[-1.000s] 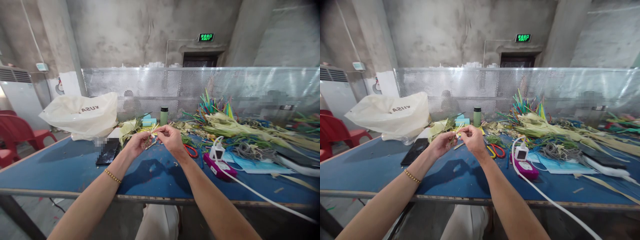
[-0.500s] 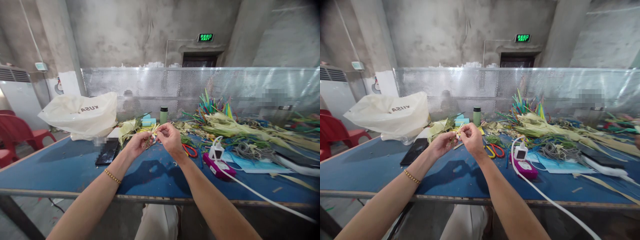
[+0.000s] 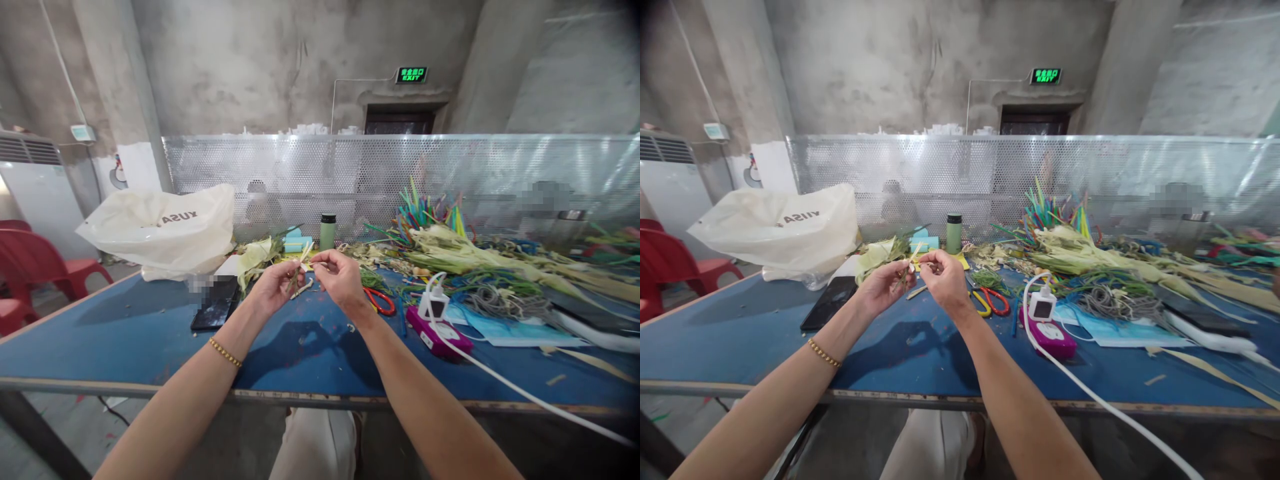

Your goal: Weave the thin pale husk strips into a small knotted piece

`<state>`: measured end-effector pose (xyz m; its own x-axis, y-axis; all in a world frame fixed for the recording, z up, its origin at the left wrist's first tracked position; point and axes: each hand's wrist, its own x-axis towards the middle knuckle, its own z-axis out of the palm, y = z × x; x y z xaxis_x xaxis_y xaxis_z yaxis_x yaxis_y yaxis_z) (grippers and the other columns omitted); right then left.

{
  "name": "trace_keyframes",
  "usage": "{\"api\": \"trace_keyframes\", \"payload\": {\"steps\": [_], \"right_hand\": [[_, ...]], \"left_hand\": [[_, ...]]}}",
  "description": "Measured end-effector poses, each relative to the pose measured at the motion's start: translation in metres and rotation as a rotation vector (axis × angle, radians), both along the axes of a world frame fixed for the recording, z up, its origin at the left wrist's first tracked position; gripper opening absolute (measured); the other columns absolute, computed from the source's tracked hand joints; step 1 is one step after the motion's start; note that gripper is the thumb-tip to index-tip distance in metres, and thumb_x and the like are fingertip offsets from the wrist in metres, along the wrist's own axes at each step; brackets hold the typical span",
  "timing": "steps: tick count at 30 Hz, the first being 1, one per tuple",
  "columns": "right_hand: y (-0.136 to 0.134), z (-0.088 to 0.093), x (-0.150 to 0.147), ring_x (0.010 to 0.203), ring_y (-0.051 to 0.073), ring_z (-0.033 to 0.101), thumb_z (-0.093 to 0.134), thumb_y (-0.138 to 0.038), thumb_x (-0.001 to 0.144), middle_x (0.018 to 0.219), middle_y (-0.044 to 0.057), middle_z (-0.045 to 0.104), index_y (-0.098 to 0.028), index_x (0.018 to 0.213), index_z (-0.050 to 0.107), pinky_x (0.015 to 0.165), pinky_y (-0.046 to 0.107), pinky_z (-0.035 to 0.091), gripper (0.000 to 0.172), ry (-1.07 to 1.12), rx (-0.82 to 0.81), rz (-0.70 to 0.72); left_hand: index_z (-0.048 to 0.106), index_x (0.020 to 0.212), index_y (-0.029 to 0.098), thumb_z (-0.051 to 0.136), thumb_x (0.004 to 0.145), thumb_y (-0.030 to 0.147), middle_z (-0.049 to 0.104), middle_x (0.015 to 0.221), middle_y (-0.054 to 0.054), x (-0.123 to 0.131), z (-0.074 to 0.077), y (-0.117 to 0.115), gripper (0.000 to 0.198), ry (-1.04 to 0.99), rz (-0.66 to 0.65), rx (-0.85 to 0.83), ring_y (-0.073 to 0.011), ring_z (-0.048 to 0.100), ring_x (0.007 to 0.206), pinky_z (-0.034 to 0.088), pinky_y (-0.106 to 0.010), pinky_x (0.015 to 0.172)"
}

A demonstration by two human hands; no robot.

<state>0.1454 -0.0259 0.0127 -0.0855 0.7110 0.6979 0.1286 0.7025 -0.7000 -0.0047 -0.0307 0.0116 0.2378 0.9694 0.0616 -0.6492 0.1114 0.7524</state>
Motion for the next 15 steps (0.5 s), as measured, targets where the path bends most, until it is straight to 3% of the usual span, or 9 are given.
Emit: {"api": "trace_keyframes", "payload": {"steps": [9, 15], "right_hand": [[0.0, -0.0011, -0.0016, 0.058, 0.013, 0.058, 0.058, -0.024, 0.071, 0.064, 0.001, 0.062, -0.017, 0.076, 0.063, 0.049, 0.022, 0.046, 0.01, -0.039, -0.021, 0.007], [-0.0033, 0.0005, -0.0047, 0.041, 0.009, 0.046, 0.061, -0.027, 0.069, 0.055, -0.002, 0.057, -0.017, 0.077, 0.062, 0.036, 0.021, 0.037, 0.013, 0.081, -0.173, 0.054]], "left_hand": [[0.061, 0.08, 0.006, 0.057, 0.077, 0.007, 0.063, 0.064, -0.006, -0.0009, -0.0045, 0.0037, 0.005, 0.009, -0.076, 0.065, -0.0083, 0.059, 0.054, 0.049, -0.014, 0.05], [0.062, 0.081, 0.006, 0.059, 0.075, 0.007, 0.062, 0.064, -0.005, 0.0014, -0.0039, 0.0011, 0.007, 0.032, -0.062, 0.115, -0.0081, 0.058, 0.054, 0.046, -0.013, 0.047]]}}
